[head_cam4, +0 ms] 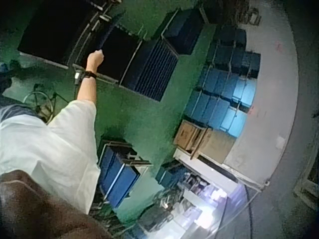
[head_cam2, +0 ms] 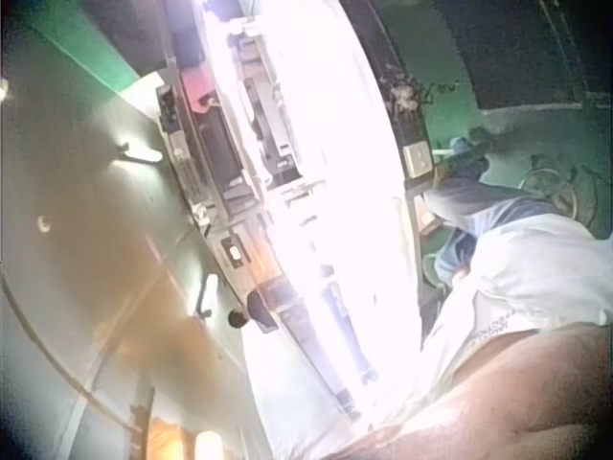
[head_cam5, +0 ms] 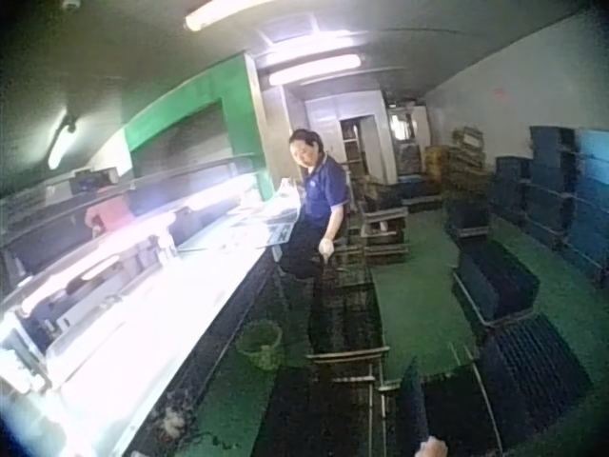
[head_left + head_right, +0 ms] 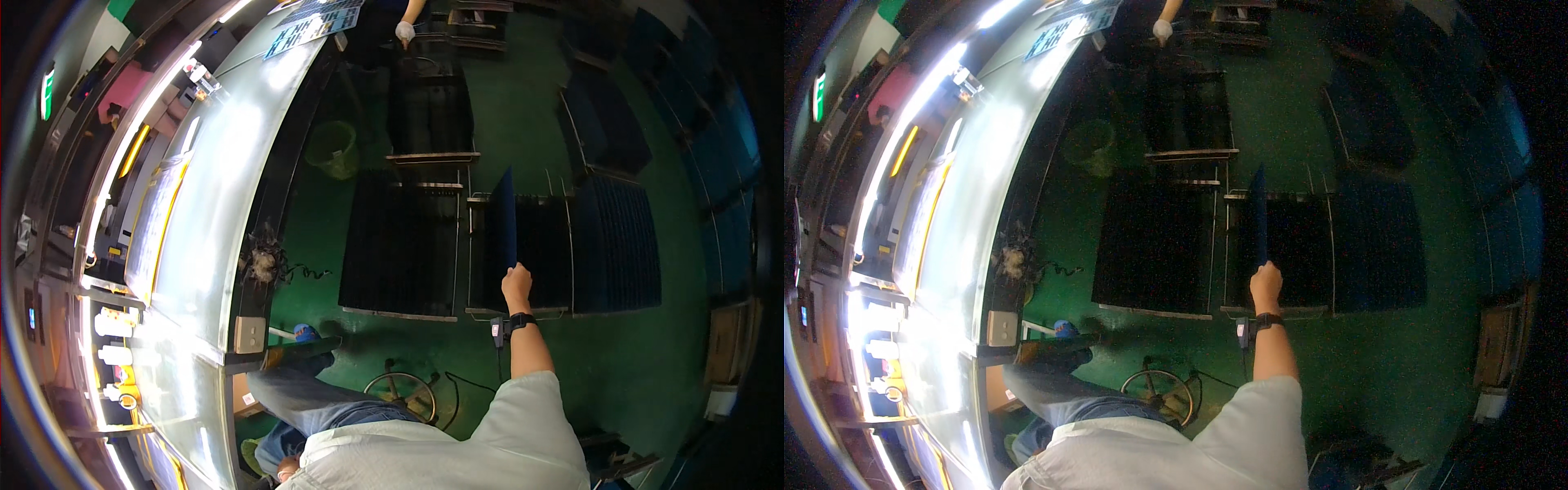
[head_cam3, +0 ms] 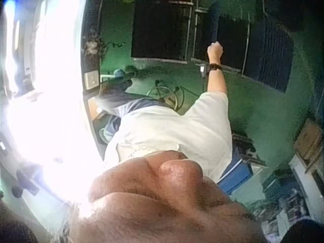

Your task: Picking up, inspecting, and sorting various industrial films and printed circuit board (PCB) pattern sheets on a backlit inspection table.

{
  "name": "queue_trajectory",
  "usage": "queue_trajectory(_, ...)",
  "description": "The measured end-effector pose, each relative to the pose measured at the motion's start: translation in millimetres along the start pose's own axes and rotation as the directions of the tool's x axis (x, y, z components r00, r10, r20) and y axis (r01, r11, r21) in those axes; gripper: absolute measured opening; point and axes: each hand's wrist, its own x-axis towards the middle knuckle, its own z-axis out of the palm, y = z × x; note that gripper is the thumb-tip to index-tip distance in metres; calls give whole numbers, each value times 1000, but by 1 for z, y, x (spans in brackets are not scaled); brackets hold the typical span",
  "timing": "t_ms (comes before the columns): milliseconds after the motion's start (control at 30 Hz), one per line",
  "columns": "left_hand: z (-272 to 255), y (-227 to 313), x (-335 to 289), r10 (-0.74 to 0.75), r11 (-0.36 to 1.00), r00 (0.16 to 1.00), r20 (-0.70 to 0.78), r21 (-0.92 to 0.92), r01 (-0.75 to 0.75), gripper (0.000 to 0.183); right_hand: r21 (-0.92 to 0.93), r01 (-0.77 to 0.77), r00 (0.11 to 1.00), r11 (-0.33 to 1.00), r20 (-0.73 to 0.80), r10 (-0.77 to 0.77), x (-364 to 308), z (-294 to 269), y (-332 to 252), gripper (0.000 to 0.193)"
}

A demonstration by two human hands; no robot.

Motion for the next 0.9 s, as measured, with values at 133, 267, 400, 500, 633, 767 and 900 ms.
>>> queue_trajectory(133,-12,21,-15,35,999,999,-14,26,-35,50,-38,32,988,999,150,-26,28,13,13,37)
queue_trajectory(267,-85,70,-85,19,999,999,38,47,-21,49,-223,-63,938,973,320,135,23,-3,-26,69)
queue_trajectory(400,-79,58,-122,-119,987,992,45,-103,123,49,103,394,894,913,188,-407,-8,-26,-121,55)
queue_trajectory(500,-75,48,-142,-63,970,997,-41,-236,51,46,620,478,508,622,382,-772,-91,-67,-209,31)
queue_trajectory(633,-92,52,-172,30,906,999,23,-422,-18,43,762,570,-233,307,508,-829,-190,-121,-300,30)
queue_trajectory(767,-50,65,-177,-26,734,971,-238,-664,-143,34,766,598,-737,-235,410,-537,-275,-219,-419,38)
queue_trajectory(900,-23,65,-197,-289,191,864,-413,-909,-371,24,585,440,-886,-681,406,-223,-365,-276,-506,39)
